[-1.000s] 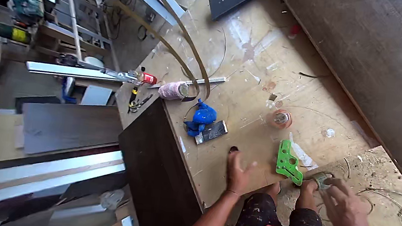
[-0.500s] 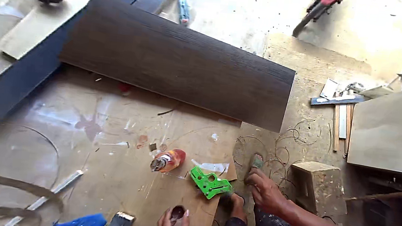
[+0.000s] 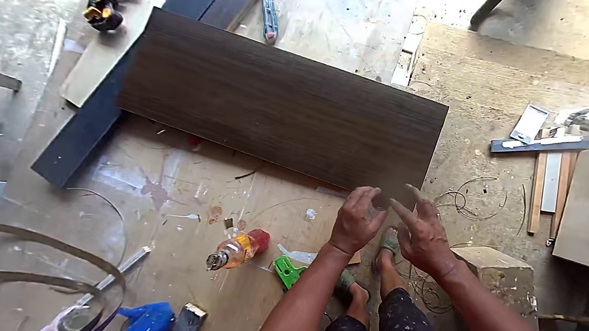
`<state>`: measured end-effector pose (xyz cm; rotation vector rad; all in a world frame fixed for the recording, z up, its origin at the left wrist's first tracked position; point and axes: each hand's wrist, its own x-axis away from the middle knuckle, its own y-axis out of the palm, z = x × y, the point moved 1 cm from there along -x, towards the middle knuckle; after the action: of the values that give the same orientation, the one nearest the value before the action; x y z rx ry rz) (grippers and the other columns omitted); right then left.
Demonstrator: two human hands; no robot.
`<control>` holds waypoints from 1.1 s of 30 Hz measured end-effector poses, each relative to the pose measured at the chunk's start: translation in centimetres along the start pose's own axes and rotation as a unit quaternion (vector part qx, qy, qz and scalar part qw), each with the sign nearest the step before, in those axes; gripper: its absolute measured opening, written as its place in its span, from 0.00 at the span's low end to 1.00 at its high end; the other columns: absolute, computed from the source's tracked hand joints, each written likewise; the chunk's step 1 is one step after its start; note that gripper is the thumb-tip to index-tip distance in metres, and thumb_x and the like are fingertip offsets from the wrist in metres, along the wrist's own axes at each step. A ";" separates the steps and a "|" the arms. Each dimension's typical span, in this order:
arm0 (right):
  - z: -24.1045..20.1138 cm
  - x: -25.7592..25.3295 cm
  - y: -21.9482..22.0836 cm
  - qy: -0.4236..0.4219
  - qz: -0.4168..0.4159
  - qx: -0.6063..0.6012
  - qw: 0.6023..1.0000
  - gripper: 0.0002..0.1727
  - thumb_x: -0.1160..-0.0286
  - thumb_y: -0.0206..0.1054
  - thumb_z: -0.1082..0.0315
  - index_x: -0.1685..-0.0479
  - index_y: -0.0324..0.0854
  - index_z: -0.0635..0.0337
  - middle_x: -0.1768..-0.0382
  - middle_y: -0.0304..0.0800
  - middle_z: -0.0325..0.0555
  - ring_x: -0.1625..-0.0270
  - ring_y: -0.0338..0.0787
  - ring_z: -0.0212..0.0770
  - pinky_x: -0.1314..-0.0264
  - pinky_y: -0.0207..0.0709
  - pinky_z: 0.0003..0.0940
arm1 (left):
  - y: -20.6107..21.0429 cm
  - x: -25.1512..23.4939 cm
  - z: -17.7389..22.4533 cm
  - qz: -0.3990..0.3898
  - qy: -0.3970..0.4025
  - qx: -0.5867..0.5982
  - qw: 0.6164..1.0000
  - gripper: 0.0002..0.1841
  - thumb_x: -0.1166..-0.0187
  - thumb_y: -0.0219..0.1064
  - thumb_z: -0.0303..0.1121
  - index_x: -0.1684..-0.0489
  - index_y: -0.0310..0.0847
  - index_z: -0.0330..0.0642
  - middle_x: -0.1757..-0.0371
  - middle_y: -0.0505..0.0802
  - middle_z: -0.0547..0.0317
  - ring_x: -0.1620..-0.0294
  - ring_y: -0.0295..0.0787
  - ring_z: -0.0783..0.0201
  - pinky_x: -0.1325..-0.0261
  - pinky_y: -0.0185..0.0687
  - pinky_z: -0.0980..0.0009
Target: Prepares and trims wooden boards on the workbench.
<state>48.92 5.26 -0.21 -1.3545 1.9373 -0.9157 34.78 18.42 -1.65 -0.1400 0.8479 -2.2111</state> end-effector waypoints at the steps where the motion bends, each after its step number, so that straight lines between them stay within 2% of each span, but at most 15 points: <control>1: 0.5 -0.6 -0.3 -0.006 0.000 0.006 1.000 0.28 0.30 0.63 0.66 0.27 0.84 0.40 0.13 0.64 0.55 0.14 0.67 0.58 0.22 0.72 0.59 | 0.5 -0.9 0.2 0.003 0.006 0.002 1.000 0.23 0.31 0.81 0.37 0.39 0.88 0.36 0.40 0.91 0.49 0.38 0.89 0.60 0.34 0.88 0.63; 7: 2.9 -3.2 -1.3 -0.006 -0.019 0.066 0.998 0.28 0.31 0.65 0.67 0.29 0.85 0.38 0.10 0.59 0.54 0.10 0.60 0.56 0.17 0.65 0.60 | 2.8 -4.0 0.9 -0.004 0.029 -0.017 0.999 0.23 0.33 0.81 0.35 0.39 0.88 0.36 0.39 0.91 0.49 0.36 0.89 0.59 0.32 0.87 0.63; 10: 3.8 -3.6 -1.5 -0.014 -0.009 0.046 0.999 0.26 0.31 0.65 0.68 0.31 0.86 0.40 0.10 0.61 0.53 0.09 0.59 0.55 0.14 0.62 0.59 | 3.5 -4.9 0.9 -0.004 0.028 -0.016 0.999 0.23 0.34 0.81 0.34 0.40 0.88 0.35 0.40 0.91 0.49 0.37 0.89 0.59 0.32 0.87 0.64; 14: 5.1 -3.8 -1.9 0.031 0.015 -0.115 0.993 0.24 0.31 0.64 0.69 0.32 0.86 0.48 0.12 0.63 0.55 0.10 0.62 0.55 0.14 0.66 0.56 | 3.9 -6.4 -0.1 -0.008 0.027 -0.037 0.999 0.24 0.32 0.81 0.40 0.39 0.89 0.38 0.39 0.91 0.51 0.36 0.89 0.59 0.31 0.86 0.62; 18: 6.4 -4.6 -1.5 0.027 0.006 -0.074 0.997 0.27 0.30 0.64 0.69 0.28 0.85 0.46 0.11 0.62 0.55 0.12 0.64 0.57 0.16 0.67 0.57 | 4.1 -7.7 -0.7 -0.025 0.035 -0.060 0.997 0.23 0.32 0.79 0.41 0.40 0.90 0.39 0.39 0.92 0.52 0.37 0.89 0.58 0.33 0.85 0.59; 22: 7.4 -5.1 -1.4 0.007 0.022 -0.013 1.000 0.22 0.30 0.64 0.68 0.36 0.89 0.45 0.13 0.65 0.54 0.13 0.67 0.57 0.19 0.70 0.58 | 4.3 -8.3 -0.9 -0.029 0.033 -0.059 0.997 0.22 0.32 0.80 0.41 0.42 0.90 0.38 0.40 0.93 0.52 0.38 0.90 0.58 0.33 0.85 0.60; 24: 7.8 -4.9 -1.7 0.055 0.031 -0.104 0.993 0.20 0.30 0.63 0.70 0.40 0.89 0.52 0.14 0.67 0.54 0.13 0.67 0.54 0.18 0.70 0.55 | 4.3 -8.7 -1.7 -0.026 0.024 -0.060 0.998 0.24 0.30 0.79 0.43 0.40 0.89 0.38 0.39 0.92 0.51 0.37 0.89 0.57 0.32 0.85 0.58; 25: 8.0 -4.9 -2.0 0.106 0.025 -0.211 0.971 0.20 0.30 0.62 0.71 0.39 0.88 0.55 0.15 0.68 0.51 0.13 0.68 0.49 0.17 0.71 0.49 | 4.2 -9.1 -2.5 -0.027 0.017 -0.067 0.997 0.24 0.28 0.77 0.44 0.38 0.88 0.38 0.37 0.92 0.50 0.35 0.88 0.56 0.30 0.83 0.56; 26: 8.1 -4.8 -2.4 0.168 0.019 -0.352 0.920 0.21 0.30 0.61 0.71 0.38 0.86 0.58 0.16 0.70 0.47 0.16 0.72 0.44 0.21 0.76 0.45 | 4.1 -9.7 -3.3 -0.028 0.009 -0.081 0.996 0.25 0.25 0.75 0.46 0.36 0.87 0.39 0.35 0.91 0.49 0.32 0.87 0.53 0.27 0.82 0.53; 28: 8.1 -4.9 -3.2 0.255 0.040 -0.613 0.747 0.23 0.33 0.63 0.76 0.35 0.82 0.61 0.25 0.80 0.52 0.27 0.84 0.48 0.29 0.82 0.52 | 3.8 -11.3 -5.3 -0.027 -0.005 -0.127 0.992 0.26 0.22 0.71 0.50 0.32 0.85 0.41 0.30 0.87 0.48 0.28 0.82 0.49 0.26 0.77 0.47; 29: 8.0 -4.9 -3.5 0.270 0.048 -0.677 0.683 0.24 0.33 0.62 0.77 0.34 0.82 0.60 0.28 0.82 0.55 0.31 0.86 0.52 0.30 0.82 0.54 | 3.6 -12.2 -6.3 -0.024 -0.012 -0.155 0.988 0.27 0.21 0.69 0.53 0.32 0.85 0.44 0.27 0.86 0.49 0.26 0.80 0.47 0.27 0.75 0.44; 30: 8.0 -5.0 -3.7 0.275 0.057 -0.708 0.648 0.24 0.33 0.61 0.78 0.33 0.82 0.60 0.29 0.82 0.57 0.33 0.87 0.53 0.30 0.81 0.54 | 3.5 -13.1 -7.2 -0.019 -0.016 -0.182 0.983 0.27 0.20 0.67 0.55 0.31 0.85 0.45 0.25 0.84 0.51 0.23 0.77 0.47 0.26 0.72 0.43; 31: 8.2 -5.1 -3.7 0.273 0.068 -0.716 0.639 0.24 0.33 0.60 0.78 0.34 0.82 0.61 0.30 0.83 0.58 0.34 0.87 0.53 0.30 0.81 0.54 | 3.3 -13.9 -7.8 -0.013 -0.015 -0.203 0.979 0.28 0.19 0.65 0.56 0.31 0.84 0.46 0.23 0.83 0.52 0.21 0.75 0.47 0.25 0.70 0.43; 32: 8.5 -5.3 -3.6 0.269 0.083 -0.700 0.657 0.23 0.32 0.60 0.78 0.35 0.82 0.62 0.30 0.84 0.59 0.34 0.88 0.52 0.31 0.82 0.52 | 3.1 -14.4 -8.3 -0.005 -0.011 -0.220 0.975 0.28 0.18 0.64 0.56 0.30 0.83 0.45 0.22 0.82 0.52 0.20 0.74 0.46 0.24 0.68 0.43; 33: 9.0 -5.5 -3.5 0.267 0.100 -0.655 0.700 0.22 0.31 0.59 0.78 0.36 0.82 0.62 0.31 0.85 0.57 0.35 0.88 0.50 0.32 0.83 0.50 | 3.1 -14.7 -8.7 0.001 -0.007 -0.234 0.972 0.29 0.17 0.62 0.57 0.29 0.81 0.44 0.21 0.80 0.51 0.20 0.73 0.46 0.23 0.67 0.44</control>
<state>59.60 7.87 -2.17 -1.5054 3.3638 0.5048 44.16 31.52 -8.00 -0.3805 1.3488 -1.9681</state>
